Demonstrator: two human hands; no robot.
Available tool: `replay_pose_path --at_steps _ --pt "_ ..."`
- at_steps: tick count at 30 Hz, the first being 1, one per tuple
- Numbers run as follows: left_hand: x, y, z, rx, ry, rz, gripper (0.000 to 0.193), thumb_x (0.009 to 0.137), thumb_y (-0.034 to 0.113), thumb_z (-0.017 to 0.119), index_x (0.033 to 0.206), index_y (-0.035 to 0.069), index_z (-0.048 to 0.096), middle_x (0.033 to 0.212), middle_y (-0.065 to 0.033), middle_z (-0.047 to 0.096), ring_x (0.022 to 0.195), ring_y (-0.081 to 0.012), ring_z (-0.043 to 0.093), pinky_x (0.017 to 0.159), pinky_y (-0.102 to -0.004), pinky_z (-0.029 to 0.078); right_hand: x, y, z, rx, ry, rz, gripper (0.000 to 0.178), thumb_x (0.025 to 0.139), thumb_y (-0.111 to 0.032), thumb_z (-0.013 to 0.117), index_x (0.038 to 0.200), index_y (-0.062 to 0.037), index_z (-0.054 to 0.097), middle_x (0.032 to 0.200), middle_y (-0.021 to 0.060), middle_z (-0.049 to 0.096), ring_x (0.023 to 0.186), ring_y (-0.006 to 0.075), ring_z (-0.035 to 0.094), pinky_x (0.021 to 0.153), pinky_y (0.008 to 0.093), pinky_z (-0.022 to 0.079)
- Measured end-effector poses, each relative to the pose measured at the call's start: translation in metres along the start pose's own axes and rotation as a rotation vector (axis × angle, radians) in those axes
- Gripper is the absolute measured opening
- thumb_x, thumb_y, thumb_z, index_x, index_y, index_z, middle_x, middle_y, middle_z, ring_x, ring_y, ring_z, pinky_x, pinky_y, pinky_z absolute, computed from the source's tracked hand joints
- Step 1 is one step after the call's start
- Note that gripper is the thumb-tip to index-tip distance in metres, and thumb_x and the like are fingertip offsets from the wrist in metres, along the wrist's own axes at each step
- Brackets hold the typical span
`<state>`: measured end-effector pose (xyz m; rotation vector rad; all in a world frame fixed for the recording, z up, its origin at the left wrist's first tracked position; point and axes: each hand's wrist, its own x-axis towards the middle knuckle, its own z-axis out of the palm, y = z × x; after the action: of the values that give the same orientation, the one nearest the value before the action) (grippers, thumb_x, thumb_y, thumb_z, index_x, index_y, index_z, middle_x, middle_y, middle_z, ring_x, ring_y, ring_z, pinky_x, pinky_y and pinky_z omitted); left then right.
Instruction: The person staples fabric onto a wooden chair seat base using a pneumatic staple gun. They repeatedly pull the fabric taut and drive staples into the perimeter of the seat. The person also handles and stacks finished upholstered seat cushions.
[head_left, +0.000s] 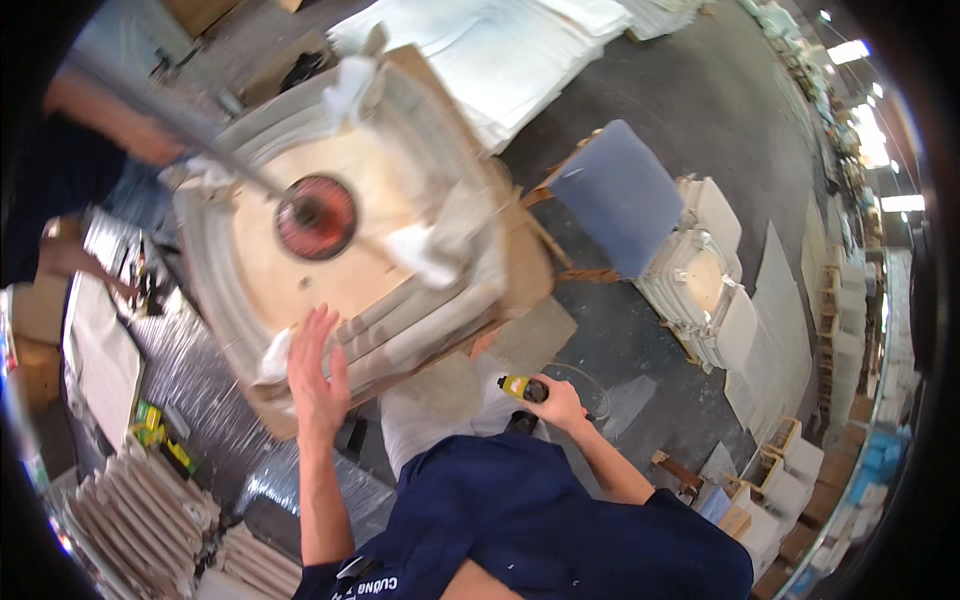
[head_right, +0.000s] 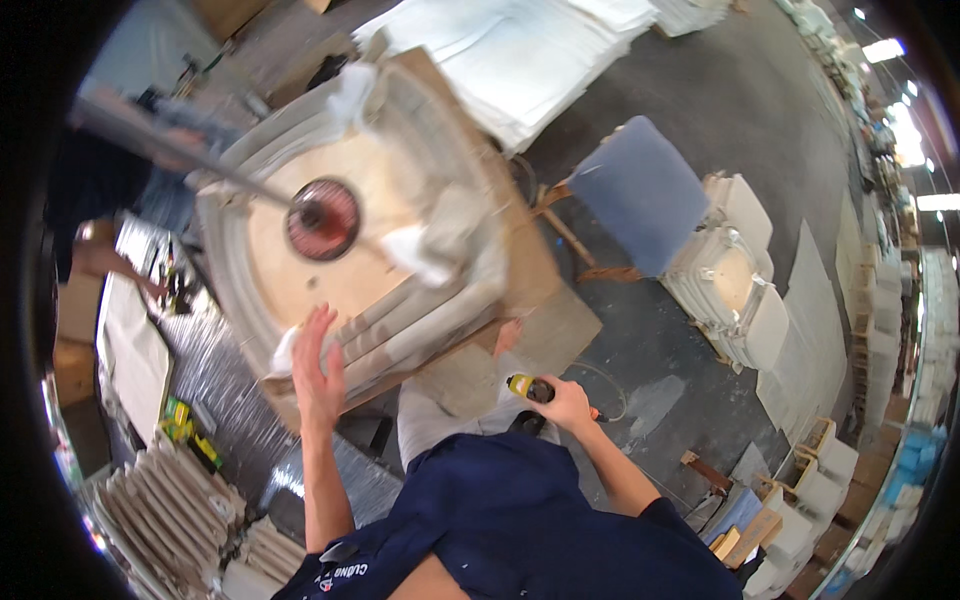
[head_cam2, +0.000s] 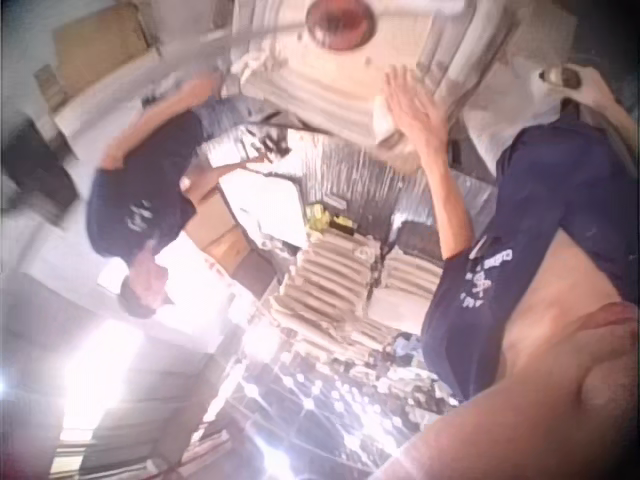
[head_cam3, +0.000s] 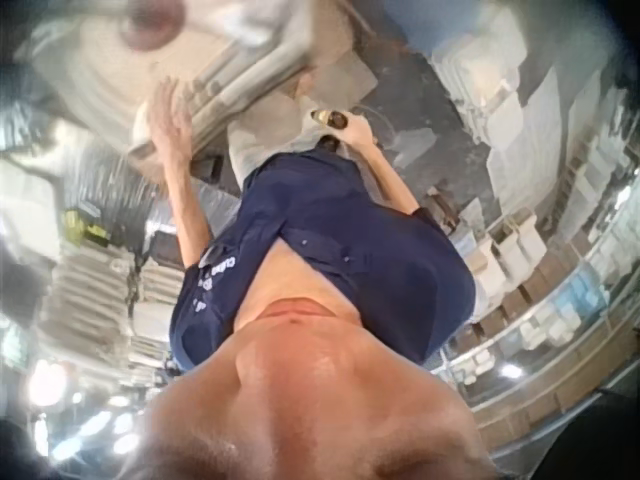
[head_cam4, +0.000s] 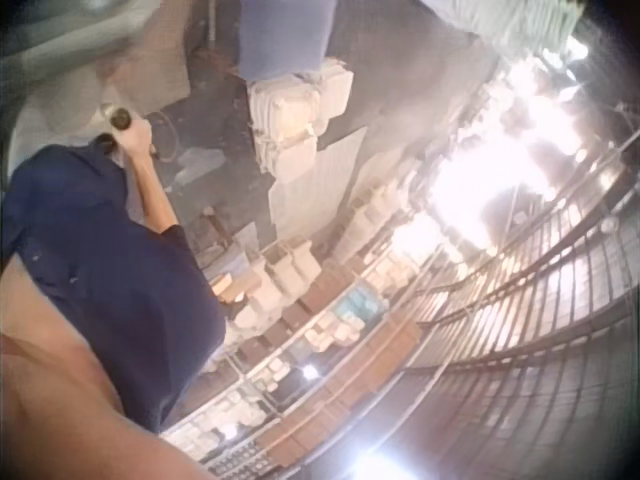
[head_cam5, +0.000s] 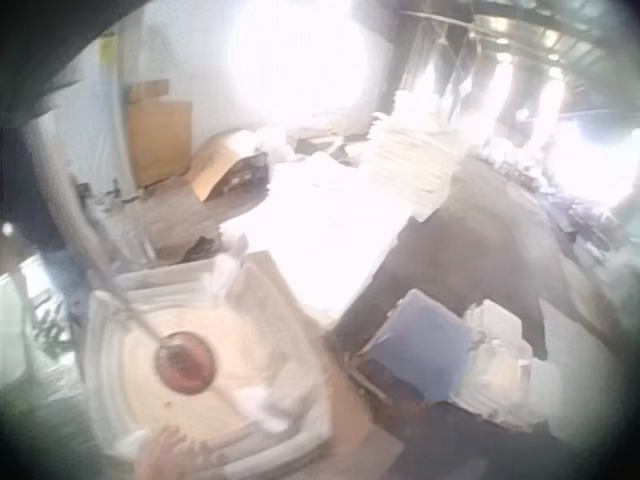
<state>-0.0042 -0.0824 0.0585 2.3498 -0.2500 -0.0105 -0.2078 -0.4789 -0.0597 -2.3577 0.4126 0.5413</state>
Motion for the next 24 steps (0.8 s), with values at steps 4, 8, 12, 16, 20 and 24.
replay_pose_path --at_steps 4,8,12,16,20,24 --pt "0.002 0.069 0.121 -0.065 -0.059 -0.034 0.081 0.097 0.029 0.072 0.167 0.006 0.037 0.172 -0.0268 0.033 0.161 -0.0483 0.026 0.129 -0.0572 0.027 0.097 0.118 -0.075 0.029 0.173 0.096 0.051 0.084 -0.036 0.084 0.125 -0.0079 0.071 0.104 0.0236 0.077 0.101 0.0454 0.074 0.087 0.0489 0.059" --pt "0.013 0.094 0.176 0.461 0.245 -0.492 0.093 0.087 0.035 0.081 0.167 0.015 0.038 0.165 -0.0301 0.039 0.15 -0.0515 0.036 0.122 -0.0635 0.03 0.254 0.219 -0.169 -0.061 0.24 0.106 0.056 0.087 -0.04 0.077 0.128 -0.005 0.059 0.124 0.0285 0.073 0.116 0.0497 0.069 0.097 0.0543 0.056" --pt "-0.013 0.054 0.155 0.444 0.315 -0.321 0.085 0.083 0.028 0.083 0.159 0.018 0.046 0.153 -0.0282 0.047 0.137 -0.0509 0.045 0.116 -0.0614 0.036 0.35 0.271 -0.259 -0.003 0.402 0.286 0.095 0.086 -0.052 0.079 0.161 -0.0054 0.041 0.146 0.0338 0.062 0.136 0.0486 0.06 0.113 0.0525 0.048" --pt "-0.029 0.029 0.127 0.513 0.309 -0.335 0.071 0.087 0.029 0.083 0.149 0.015 0.052 0.138 -0.0232 0.055 0.131 -0.0479 0.048 0.11 -0.0604 0.039 0.41 0.227 -0.237 0.023 0.44 0.198 0.057 0.094 -0.042 0.071 0.139 -0.0074 0.066 0.128 0.0227 0.075 0.123 0.0426 0.07 0.104 0.0513 0.055" --pt "-0.023 0.016 0.122 0.592 0.396 -0.467 0.06 0.093 0.033 0.08 0.143 0.015 0.055 0.134 -0.0199 0.058 0.129 -0.0457 0.05 0.109 -0.0587 0.04 0.381 0.133 -0.131 0.075 0.276 -0.24 0.032 0.096 -0.035 0.067 0.113 -0.0094 0.077 0.109 0.0202 0.078 0.103 0.0439 0.074 0.091 0.052 0.06" --pt "-0.016 0.018 0.114 0.573 0.445 -0.343 0.053 0.095 0.037 0.079 0.138 0.014 0.06 0.134 -0.021 0.062 0.128 -0.0465 0.052 0.109 -0.0568 0.042 0.306 0.1 -0.047 0.178 -0.145 -0.354 0.033 0.095 -0.034 0.072 0.117 -0.0101 0.079 0.108 0.0153 0.08 0.099 0.0348 0.078 0.091 0.0458 0.06"
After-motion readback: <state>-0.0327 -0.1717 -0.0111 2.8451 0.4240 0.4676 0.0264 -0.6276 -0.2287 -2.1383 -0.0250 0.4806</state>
